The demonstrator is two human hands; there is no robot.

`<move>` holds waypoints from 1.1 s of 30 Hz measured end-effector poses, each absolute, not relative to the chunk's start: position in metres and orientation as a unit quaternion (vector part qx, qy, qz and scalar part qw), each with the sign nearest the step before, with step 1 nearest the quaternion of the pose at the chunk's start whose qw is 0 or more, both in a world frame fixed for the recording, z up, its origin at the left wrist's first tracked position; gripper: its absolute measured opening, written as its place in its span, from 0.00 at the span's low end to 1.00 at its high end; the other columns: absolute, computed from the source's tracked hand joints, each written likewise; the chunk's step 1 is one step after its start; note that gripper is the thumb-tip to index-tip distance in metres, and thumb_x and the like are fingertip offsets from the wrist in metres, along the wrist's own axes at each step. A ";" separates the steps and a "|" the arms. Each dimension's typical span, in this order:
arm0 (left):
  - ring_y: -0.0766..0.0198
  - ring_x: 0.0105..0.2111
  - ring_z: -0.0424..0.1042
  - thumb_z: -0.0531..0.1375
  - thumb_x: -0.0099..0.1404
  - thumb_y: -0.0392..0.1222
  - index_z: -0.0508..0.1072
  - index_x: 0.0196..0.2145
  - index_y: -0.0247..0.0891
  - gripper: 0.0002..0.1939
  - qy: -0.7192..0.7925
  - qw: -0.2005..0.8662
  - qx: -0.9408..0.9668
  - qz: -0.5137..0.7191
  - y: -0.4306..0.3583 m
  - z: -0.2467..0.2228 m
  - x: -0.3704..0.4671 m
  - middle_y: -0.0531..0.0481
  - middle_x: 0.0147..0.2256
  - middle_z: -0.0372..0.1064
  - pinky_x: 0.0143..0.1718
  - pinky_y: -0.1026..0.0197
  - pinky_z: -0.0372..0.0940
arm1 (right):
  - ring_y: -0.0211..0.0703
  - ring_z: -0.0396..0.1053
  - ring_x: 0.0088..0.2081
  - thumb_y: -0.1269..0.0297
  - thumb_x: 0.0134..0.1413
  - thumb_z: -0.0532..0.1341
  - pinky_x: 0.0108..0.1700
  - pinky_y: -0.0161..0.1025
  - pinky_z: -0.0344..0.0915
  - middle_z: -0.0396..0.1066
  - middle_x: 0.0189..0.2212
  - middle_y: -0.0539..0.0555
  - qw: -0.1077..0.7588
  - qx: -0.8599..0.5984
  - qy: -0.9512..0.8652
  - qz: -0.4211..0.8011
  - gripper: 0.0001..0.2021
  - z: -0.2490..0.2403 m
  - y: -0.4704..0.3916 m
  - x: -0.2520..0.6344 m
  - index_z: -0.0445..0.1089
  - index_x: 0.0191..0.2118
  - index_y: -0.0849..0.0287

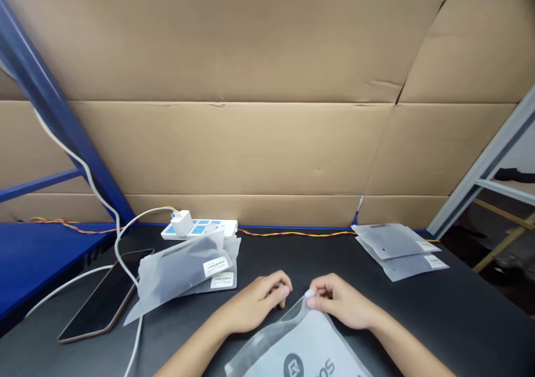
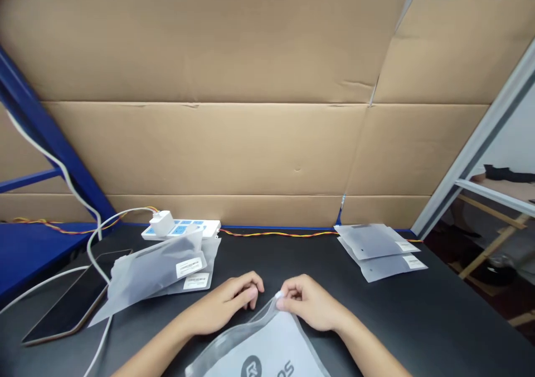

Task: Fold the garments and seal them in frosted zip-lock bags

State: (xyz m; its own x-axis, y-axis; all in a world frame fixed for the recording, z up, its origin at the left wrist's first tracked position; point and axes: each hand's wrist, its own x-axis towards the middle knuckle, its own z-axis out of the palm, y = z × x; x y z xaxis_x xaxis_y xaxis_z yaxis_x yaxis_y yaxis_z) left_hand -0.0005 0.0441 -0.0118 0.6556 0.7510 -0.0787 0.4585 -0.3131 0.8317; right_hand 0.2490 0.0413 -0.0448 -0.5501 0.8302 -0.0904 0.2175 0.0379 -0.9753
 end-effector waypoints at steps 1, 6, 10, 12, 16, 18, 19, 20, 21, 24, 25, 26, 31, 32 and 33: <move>0.63 0.35 0.69 0.50 0.74 0.47 0.70 0.44 0.43 0.12 0.382 0.435 0.797 0.172 0.043 -0.014 0.002 0.54 0.35 0.74 0.40 0.63 0.60 | 0.33 0.54 0.25 0.55 0.54 0.66 0.28 0.32 0.51 0.60 0.21 0.44 0.260 -0.386 -0.676 0.571 0.14 -0.046 0.038 0.244 0.70 0.28 0.61; 0.63 0.37 0.68 0.52 0.74 0.47 0.74 0.35 0.42 0.14 0.354 0.380 0.841 0.150 0.035 -0.027 0.014 0.55 0.33 0.73 0.46 0.62 0.59 | 0.33 0.53 0.24 0.62 0.53 0.66 0.27 0.32 0.50 0.58 0.19 0.43 0.246 -0.390 -0.721 0.518 0.10 -0.047 0.026 0.231 0.71 0.25 0.61; 0.63 0.34 0.66 0.54 0.71 0.44 0.73 0.34 0.41 0.11 0.340 0.373 0.849 0.155 0.036 -0.029 0.016 0.55 0.32 0.71 0.42 0.63 0.59 | 0.32 0.52 0.24 0.60 0.55 0.64 0.27 0.32 0.49 0.55 0.19 0.42 0.239 -0.369 -0.746 0.499 0.12 -0.039 0.026 0.232 0.69 0.25 0.60; 0.65 0.31 0.65 0.56 0.69 0.42 0.73 0.32 0.39 0.09 0.332 0.390 0.843 0.164 0.041 -0.030 0.015 0.55 0.29 0.68 0.36 0.66 0.59 | 0.34 0.53 0.24 0.58 0.58 0.63 0.27 0.33 0.49 0.56 0.19 0.43 0.251 -0.370 -0.756 0.478 0.13 -0.036 0.032 0.238 0.68 0.25 0.59; 0.67 0.28 0.63 0.56 0.67 0.39 0.72 0.30 0.38 0.08 0.336 0.393 0.839 0.169 0.051 -0.032 0.008 0.56 0.28 0.65 0.30 0.67 0.56 | 0.36 0.55 0.27 0.52 0.62 0.58 0.30 0.34 0.52 0.57 0.22 0.45 0.317 -0.412 -0.729 0.445 0.18 -0.038 0.052 0.266 0.63 0.26 0.58; 0.67 0.28 0.63 0.56 0.66 0.38 0.71 0.29 0.38 0.08 0.341 0.369 0.849 0.165 0.055 -0.033 0.002 0.56 0.27 0.65 0.30 0.67 0.56 | 0.36 0.55 0.27 0.48 0.62 0.57 0.30 0.34 0.53 0.57 0.23 0.45 0.356 -0.445 -0.700 0.430 0.19 -0.042 0.064 0.285 0.62 0.27 0.57; 0.67 0.27 0.63 0.56 0.66 0.38 0.71 0.29 0.39 0.08 0.346 0.352 0.854 0.165 0.057 -0.033 -0.001 0.57 0.27 0.65 0.30 0.67 0.56 | 0.37 0.54 0.26 0.47 0.62 0.57 0.29 0.35 0.53 0.56 0.23 0.45 0.374 -0.464 -0.685 0.420 0.19 -0.044 0.068 0.293 0.62 0.27 0.57; 0.67 0.27 0.63 0.56 0.66 0.37 0.70 0.28 0.39 0.08 0.353 0.335 0.857 0.169 0.058 -0.033 -0.004 0.57 0.27 0.65 0.30 0.67 0.55 | 0.37 0.54 0.25 0.46 0.61 0.57 0.28 0.35 0.53 0.56 0.23 0.45 0.390 -0.482 -0.670 0.409 0.20 -0.045 0.072 0.300 0.62 0.28 0.57; 0.67 0.27 0.63 0.56 0.66 0.37 0.70 0.28 0.39 0.08 0.363 0.318 0.857 0.177 0.059 -0.033 -0.007 0.57 0.27 0.65 0.30 0.67 0.55 | 0.36 0.54 0.25 0.44 0.61 0.57 0.28 0.35 0.53 0.56 0.22 0.44 0.404 -0.497 -0.655 0.400 0.20 -0.045 0.073 0.305 0.62 0.28 0.56; 0.66 0.27 0.63 0.54 0.67 0.37 0.68 0.29 0.39 0.09 0.400 0.286 0.843 0.220 0.062 -0.035 -0.012 0.56 0.28 0.65 0.30 0.67 0.56 | 0.38 0.60 0.25 0.43 0.59 0.58 0.28 0.36 0.57 0.62 0.23 0.45 0.393 -0.497 -0.626 0.455 0.19 -0.042 0.069 0.311 0.63 0.33 0.55; 0.66 0.28 0.63 0.52 0.69 0.38 0.68 0.30 0.39 0.10 0.410 0.280 0.836 0.234 0.063 -0.037 -0.012 0.56 0.28 0.65 0.30 0.66 0.56 | 0.41 0.65 0.27 0.44 0.58 0.60 0.30 0.37 0.60 0.66 0.26 0.46 0.368 -0.481 -0.623 0.495 0.17 -0.039 0.065 0.310 0.64 0.37 0.54; 0.66 0.29 0.63 0.51 0.70 0.40 0.68 0.31 0.39 0.10 0.417 0.277 0.830 0.245 0.063 -0.038 -0.012 0.55 0.29 0.65 0.30 0.66 0.57 | 0.44 0.69 0.31 0.45 0.57 0.62 0.32 0.38 0.64 0.70 0.29 0.48 0.341 -0.464 -0.621 0.531 0.18 -0.036 0.061 0.310 0.64 0.43 0.53; 0.65 0.32 0.70 0.44 0.76 0.43 0.69 0.38 0.40 0.16 0.424 0.267 0.825 0.261 0.062 -0.046 -0.009 0.54 0.33 0.72 0.35 0.66 0.61 | 0.51 0.74 0.34 0.43 0.50 0.66 0.32 0.43 0.70 0.75 0.35 0.54 0.399 -0.507 -0.604 0.467 0.28 -0.015 0.058 0.310 0.62 0.52 0.52; 0.65 0.33 0.71 0.45 0.76 0.43 0.70 0.37 0.41 0.16 0.421 0.262 0.829 0.258 0.062 -0.048 -0.008 0.54 0.33 0.73 0.37 0.65 0.62 | 0.50 0.74 0.32 0.42 0.50 0.65 0.31 0.42 0.70 0.75 0.34 0.54 0.435 -0.521 -0.603 0.420 0.28 -0.010 0.062 0.307 0.63 0.51 0.52; 0.64 0.35 0.72 0.46 0.75 0.43 0.72 0.36 0.41 0.16 0.417 0.256 0.834 0.253 0.061 -0.050 -0.007 0.54 0.34 0.74 0.39 0.64 0.62 | 0.49 0.74 0.31 0.42 0.50 0.65 0.30 0.41 0.70 0.75 0.34 0.54 0.465 -0.525 -0.610 0.370 0.27 -0.004 0.067 0.301 0.65 0.50 0.53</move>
